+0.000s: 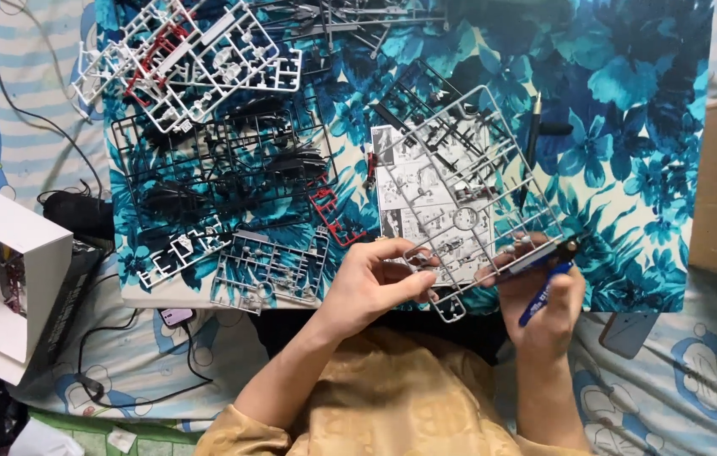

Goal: The person assembles a plastic model kit by cutting small parts from a sprue with nippers, then fits and files the parts by hand. They reference an instruction sheet and handle multiple sprues and small components on a floral-patterned surface.

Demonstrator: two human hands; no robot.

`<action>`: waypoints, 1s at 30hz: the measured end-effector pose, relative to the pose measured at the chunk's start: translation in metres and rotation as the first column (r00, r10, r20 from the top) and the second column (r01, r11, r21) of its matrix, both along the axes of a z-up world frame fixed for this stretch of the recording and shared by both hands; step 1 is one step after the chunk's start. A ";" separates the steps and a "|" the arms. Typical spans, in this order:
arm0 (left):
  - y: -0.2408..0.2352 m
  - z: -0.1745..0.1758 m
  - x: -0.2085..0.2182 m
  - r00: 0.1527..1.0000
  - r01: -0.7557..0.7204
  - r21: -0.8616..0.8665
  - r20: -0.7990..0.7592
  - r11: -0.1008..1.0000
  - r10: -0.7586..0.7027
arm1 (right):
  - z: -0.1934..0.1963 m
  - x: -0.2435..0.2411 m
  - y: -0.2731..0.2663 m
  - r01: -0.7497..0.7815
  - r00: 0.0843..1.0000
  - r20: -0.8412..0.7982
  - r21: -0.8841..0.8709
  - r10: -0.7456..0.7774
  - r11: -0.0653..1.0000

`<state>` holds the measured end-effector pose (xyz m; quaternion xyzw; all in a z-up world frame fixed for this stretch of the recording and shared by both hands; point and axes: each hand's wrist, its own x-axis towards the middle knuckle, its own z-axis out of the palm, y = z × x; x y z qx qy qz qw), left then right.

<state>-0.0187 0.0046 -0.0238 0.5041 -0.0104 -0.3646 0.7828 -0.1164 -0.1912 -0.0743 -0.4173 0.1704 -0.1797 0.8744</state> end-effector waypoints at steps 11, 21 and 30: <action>-0.003 0.003 -0.004 0.971 -0.017 -0.132 -0.237 0.991 -0.015 | 0.011 0.003 0.001 0.101 0.990 -0.109 0.075 -0.092 0.992; 0.004 0.020 0.002 0.980 0.173 0.000 -0.103 0.985 -0.172 | 0.045 0.001 -0.050 0.322 0.893 -0.307 -0.074 -0.329 0.944; 0.014 0.019 -0.006 0.993 0.075 0.312 0.062 0.947 -0.099 | 0.015 -0.019 -0.155 0.034 0.857 -0.460 -0.401 -0.233 0.915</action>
